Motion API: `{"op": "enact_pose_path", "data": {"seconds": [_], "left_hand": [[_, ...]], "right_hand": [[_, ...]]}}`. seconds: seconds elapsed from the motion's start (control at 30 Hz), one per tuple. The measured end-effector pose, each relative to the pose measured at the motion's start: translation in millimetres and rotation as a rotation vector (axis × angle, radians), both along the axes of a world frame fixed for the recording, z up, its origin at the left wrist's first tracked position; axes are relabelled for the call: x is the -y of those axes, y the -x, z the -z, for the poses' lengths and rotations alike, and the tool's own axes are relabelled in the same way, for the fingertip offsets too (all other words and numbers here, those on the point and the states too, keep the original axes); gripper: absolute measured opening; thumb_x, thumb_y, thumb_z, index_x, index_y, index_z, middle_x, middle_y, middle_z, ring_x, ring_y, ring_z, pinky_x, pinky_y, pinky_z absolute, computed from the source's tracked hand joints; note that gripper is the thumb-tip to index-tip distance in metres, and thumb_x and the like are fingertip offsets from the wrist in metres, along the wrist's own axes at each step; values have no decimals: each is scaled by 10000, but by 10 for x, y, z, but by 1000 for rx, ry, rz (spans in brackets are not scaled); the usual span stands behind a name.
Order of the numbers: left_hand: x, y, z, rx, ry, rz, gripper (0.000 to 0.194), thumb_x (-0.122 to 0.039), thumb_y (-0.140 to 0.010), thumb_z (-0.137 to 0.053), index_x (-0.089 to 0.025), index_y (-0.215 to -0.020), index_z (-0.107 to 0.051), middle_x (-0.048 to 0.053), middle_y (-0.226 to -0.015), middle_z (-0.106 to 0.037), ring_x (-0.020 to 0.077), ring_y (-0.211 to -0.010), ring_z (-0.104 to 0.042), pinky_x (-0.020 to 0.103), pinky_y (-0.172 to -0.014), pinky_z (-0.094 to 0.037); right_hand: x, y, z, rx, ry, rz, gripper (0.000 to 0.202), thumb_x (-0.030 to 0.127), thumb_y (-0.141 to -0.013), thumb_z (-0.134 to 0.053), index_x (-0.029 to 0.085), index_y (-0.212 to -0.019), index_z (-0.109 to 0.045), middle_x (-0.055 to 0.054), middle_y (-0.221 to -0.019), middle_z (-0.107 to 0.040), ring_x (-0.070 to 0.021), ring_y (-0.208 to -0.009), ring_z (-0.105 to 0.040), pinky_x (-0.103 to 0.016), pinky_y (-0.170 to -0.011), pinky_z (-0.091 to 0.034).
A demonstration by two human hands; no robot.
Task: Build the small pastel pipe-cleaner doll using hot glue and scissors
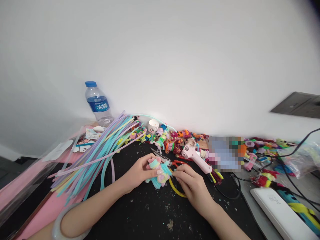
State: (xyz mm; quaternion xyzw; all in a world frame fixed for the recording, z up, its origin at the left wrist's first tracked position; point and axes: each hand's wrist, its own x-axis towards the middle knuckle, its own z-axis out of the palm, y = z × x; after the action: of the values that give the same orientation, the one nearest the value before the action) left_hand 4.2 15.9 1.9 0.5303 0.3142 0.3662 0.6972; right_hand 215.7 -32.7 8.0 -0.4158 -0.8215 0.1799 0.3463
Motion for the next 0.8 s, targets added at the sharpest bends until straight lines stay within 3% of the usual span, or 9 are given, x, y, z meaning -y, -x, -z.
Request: {"op": "enact_pose_path", "data": {"seconds": [0.8], "left_hand": [[-8,1,-2,-16,6,23,296,-251,-703,-700,-155,-941,-552,-13,-795,-535,114,-715,-505,201,-639,-398]], "right_hand": [[3,34,-28,15,23,-16,227,88,-888,-406,169,-952,-609,-81,-903,-561,-167,-818,-549,-269,-714,-471]]}}
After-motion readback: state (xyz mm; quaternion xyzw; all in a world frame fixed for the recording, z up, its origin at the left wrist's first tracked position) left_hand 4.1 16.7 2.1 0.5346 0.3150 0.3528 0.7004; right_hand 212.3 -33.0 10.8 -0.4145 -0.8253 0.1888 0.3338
